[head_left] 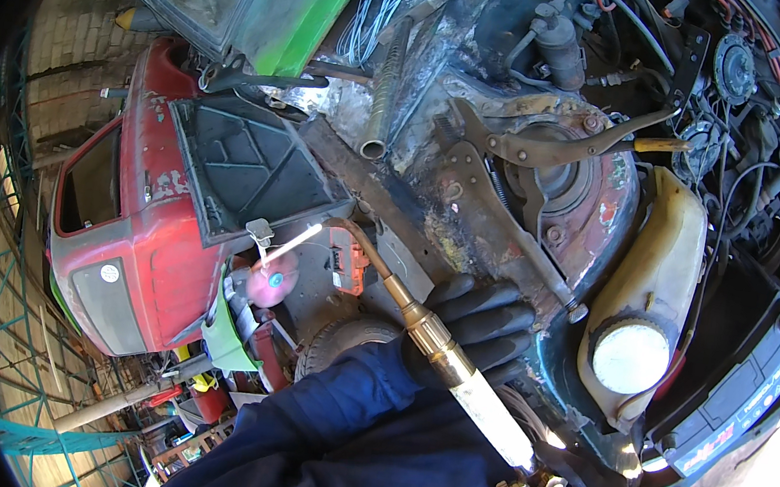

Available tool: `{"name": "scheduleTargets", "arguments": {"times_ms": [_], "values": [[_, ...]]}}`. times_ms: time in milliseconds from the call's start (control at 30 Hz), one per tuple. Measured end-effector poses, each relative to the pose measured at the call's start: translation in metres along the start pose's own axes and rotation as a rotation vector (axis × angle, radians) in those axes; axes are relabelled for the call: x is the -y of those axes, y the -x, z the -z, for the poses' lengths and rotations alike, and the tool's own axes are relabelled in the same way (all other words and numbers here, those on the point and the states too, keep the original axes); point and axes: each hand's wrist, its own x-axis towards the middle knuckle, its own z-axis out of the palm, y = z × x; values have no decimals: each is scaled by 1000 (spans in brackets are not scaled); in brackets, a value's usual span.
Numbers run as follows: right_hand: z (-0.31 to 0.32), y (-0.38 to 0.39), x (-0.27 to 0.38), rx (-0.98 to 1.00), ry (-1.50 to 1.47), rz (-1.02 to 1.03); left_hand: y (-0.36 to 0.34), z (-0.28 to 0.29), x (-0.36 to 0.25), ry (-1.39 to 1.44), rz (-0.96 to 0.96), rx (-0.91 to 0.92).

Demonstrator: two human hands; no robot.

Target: The person uses a cutting torch to sever a metal bracket attached to a green vehicle's front frame, then uses an angle grinder to smooth the cut edges. The person removes the cut metal piece and continues grinding the frame area.

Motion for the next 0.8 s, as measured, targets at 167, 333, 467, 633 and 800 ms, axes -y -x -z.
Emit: {"name": "scheduleTargets", "arguments": {"times_ms": [167,333,467,633,800], "values": [[-31,4,2,-37,-84,-29,12,-2,-25,-1666,0,-26],[-92,8,7,-179,-114,-23,9,3,-18,-1538,-183,-115],[-156,7,10,-293,-61,-29,7,7,-13,-1336,-358,-157],[-255,-11,14,-554,222,3,40,29,-19,-1188,-388,71],[-345,-29,22,-714,316,-89,152,68,-11,-1045,-370,135]]}}
